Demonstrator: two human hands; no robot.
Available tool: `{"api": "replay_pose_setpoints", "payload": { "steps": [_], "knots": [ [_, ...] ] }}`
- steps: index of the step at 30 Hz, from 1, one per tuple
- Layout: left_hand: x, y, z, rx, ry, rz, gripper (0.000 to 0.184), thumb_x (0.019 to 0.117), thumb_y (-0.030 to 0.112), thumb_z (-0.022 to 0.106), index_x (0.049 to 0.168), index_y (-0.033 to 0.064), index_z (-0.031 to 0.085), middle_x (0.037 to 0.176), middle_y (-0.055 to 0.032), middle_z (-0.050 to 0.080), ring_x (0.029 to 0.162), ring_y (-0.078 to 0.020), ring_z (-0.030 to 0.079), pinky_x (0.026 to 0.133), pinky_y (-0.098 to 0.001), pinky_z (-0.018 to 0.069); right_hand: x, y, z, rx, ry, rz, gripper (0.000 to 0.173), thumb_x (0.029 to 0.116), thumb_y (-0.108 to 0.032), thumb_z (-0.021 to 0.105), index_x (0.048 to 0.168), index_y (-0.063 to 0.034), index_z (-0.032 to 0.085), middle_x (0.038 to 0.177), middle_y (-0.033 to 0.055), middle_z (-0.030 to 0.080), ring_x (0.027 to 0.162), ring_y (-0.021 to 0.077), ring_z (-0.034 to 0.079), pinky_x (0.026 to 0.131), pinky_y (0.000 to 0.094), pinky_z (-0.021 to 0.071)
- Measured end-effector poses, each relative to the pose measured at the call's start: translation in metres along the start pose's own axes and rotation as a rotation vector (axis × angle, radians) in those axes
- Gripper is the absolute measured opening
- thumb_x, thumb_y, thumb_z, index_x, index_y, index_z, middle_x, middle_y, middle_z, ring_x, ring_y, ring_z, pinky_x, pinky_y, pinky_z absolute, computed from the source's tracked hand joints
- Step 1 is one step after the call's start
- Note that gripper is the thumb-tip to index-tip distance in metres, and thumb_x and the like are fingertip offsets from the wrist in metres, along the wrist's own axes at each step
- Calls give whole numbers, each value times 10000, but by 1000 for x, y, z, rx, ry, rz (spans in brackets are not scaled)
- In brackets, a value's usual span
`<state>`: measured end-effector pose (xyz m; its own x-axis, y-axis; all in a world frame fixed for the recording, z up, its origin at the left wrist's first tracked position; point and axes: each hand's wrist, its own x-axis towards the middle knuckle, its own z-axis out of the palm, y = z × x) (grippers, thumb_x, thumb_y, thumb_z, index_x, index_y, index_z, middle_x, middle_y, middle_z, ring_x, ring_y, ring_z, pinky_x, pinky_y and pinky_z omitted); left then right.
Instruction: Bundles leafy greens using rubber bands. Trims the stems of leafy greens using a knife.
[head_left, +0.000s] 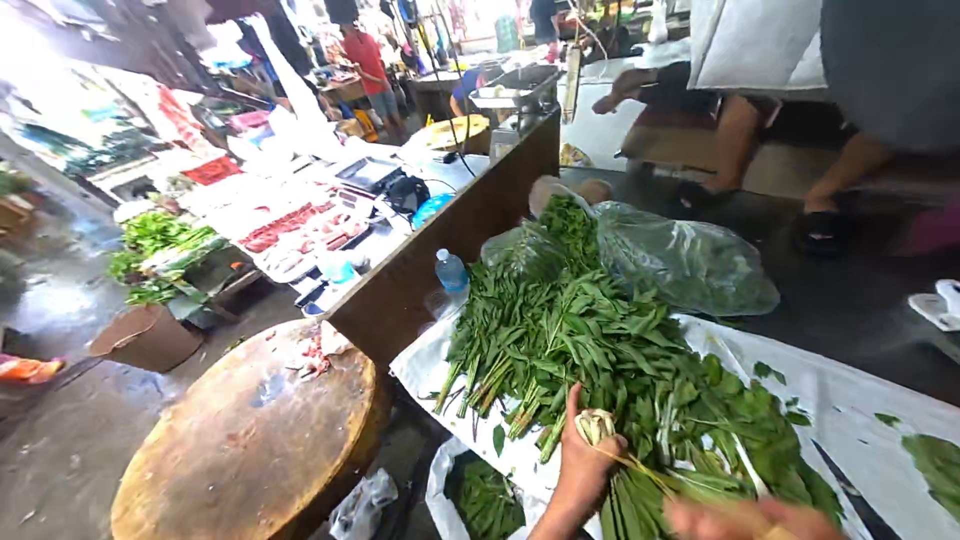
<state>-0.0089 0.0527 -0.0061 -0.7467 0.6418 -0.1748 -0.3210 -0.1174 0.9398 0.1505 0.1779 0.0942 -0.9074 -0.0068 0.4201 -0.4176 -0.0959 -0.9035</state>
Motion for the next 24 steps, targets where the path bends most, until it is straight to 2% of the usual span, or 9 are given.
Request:
{"api": "replay_pose_setpoints", "payload": {
  "steps": [1,3,6,8,10,14,16,19,24],
  "knots": [
    [-1,-3,5,-73,42,25,1067,735,49,777,1609,56,165,1097,-133,694,877,-187,706,765,-362,609,6,11,0,40,205,-116,251,1020,-428,598,1175,-321,764,1303,-48,711,1286,191,623,1138,442,474],
    [-8,2,13,-77,0,121,1107,722,42,795,1604,20,126,1133,-136,682,876,-192,713,746,-374,626,12,43,-6,-38,529,-154,305,1021,-383,616,1238,-227,762,1429,41,634,1365,273,560,1155,459,461],
    [-15,22,13,349,-303,284,1196,720,65,830,1614,-31,40,1364,-204,566,1170,-235,627,985,-411,556,-3,64,-5,-235,515,189,611,929,-265,734,1419,47,541,1446,152,582,1294,222,603,1082,377,526],
    [-14,21,12,598,-474,335,1224,713,90,885,1620,-28,72,1444,-285,491,1276,-348,573,1057,-494,514,-10,58,7,-344,446,431,697,868,-193,753,1444,86,475,1381,168,615,1213,156,639,1042,327,540],
    [-13,15,12,722,-595,269,1252,721,120,898,1638,33,49,1463,-303,455,1257,-380,584,1023,-523,535,-21,62,13,-468,447,545,704,844,-234,777,1421,83,528,1343,207,633,1201,172,642,1037,333,527],
    [-23,12,19,865,-575,231,1177,744,241,909,1638,64,165,1367,-280,546,1153,-376,638,974,-546,548,-36,69,18,-508,616,599,360,833,-117,719,1157,30,663,1023,113,706,872,109,684,778,294,593],
    [-33,3,25,1032,-490,339,1046,775,380,883,1598,64,320,1232,-203,683,1149,-351,664,1114,-623,415,-39,73,15,-553,699,642,276,830,-118,673,1074,5,637,913,77,662,774,106,634,681,308,556],
    [-43,-12,30,1123,-428,420,903,794,419,856,1521,47,471,1131,-139,749,1117,-325,698,1162,-706,301,-42,83,9,-584,723,620,284,843,-170,637,1063,9,632,950,104,642,856,167,620,747,375,541],
    [-34,-27,22,766,-447,137,578,808,377,861,1258,60,682,1115,-70,740,1048,-166,703,982,-436,572,-59,71,0,-115,679,573,429,1014,-257,581,1329,34,560,1210,133,662,1047,168,675,890,352,594]
  ]
}}
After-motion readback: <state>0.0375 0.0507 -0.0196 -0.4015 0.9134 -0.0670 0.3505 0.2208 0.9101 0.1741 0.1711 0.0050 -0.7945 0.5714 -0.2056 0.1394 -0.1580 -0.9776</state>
